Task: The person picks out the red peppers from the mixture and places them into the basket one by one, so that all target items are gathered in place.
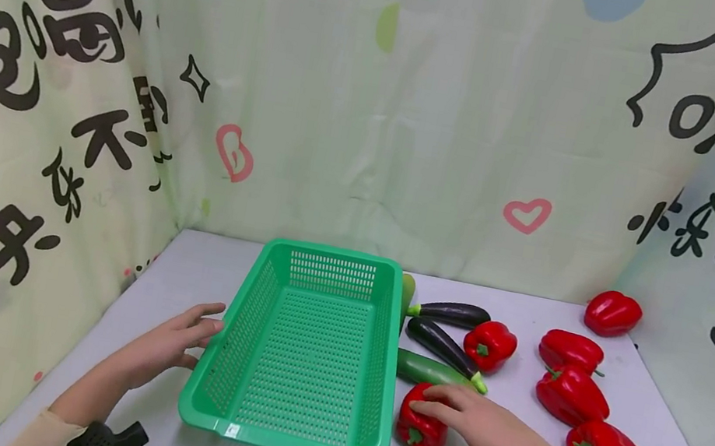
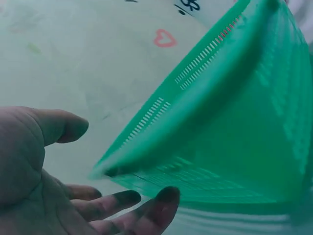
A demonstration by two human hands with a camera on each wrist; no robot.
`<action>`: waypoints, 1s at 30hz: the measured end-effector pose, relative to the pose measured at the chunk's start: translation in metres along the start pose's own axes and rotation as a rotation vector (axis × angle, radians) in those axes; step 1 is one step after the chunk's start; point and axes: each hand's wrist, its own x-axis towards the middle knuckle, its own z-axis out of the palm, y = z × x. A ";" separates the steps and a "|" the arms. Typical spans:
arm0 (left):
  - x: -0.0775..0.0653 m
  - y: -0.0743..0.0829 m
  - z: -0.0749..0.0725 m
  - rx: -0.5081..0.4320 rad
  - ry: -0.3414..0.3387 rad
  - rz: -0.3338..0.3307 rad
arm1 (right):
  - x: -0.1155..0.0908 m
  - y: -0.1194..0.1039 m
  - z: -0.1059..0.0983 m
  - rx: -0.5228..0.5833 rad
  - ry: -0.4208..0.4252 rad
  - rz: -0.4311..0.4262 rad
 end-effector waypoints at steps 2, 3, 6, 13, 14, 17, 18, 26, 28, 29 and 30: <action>-0.002 -0.008 0.002 -0.026 -0.017 0.002 | 0.000 0.000 0.001 -0.001 0.015 0.001; -0.003 -0.011 0.002 -0.036 -0.030 0.004 | 0.001 0.000 0.002 0.001 0.024 0.003; -0.004 -0.017 0.005 -0.079 -0.053 0.003 | 0.002 0.000 0.004 0.008 0.051 0.014; -0.006 -0.020 0.006 -0.176 -0.092 0.028 | 0.008 -0.001 0.009 0.070 0.083 0.091; -0.007 -0.020 0.005 -0.185 -0.099 0.033 | 0.009 -0.001 0.010 0.087 0.082 0.106; -0.007 -0.022 0.005 -0.207 -0.104 0.036 | 0.011 -0.001 0.009 0.117 0.085 0.145; -0.007 -0.022 0.005 -0.213 -0.104 0.039 | 0.011 -0.001 0.009 0.113 0.088 0.149; -0.006 -0.024 0.006 -0.221 -0.073 0.041 | 0.011 0.002 0.008 0.064 0.112 0.143; -0.007 -0.024 0.005 -0.223 -0.069 0.037 | 0.011 0.003 0.009 0.073 0.125 0.159; -0.007 -0.024 0.005 -0.225 -0.067 0.035 | 0.011 0.003 0.010 0.079 0.132 0.170; -0.007 -0.024 0.005 -0.226 -0.065 0.034 | 0.011 0.004 0.010 0.089 0.141 0.177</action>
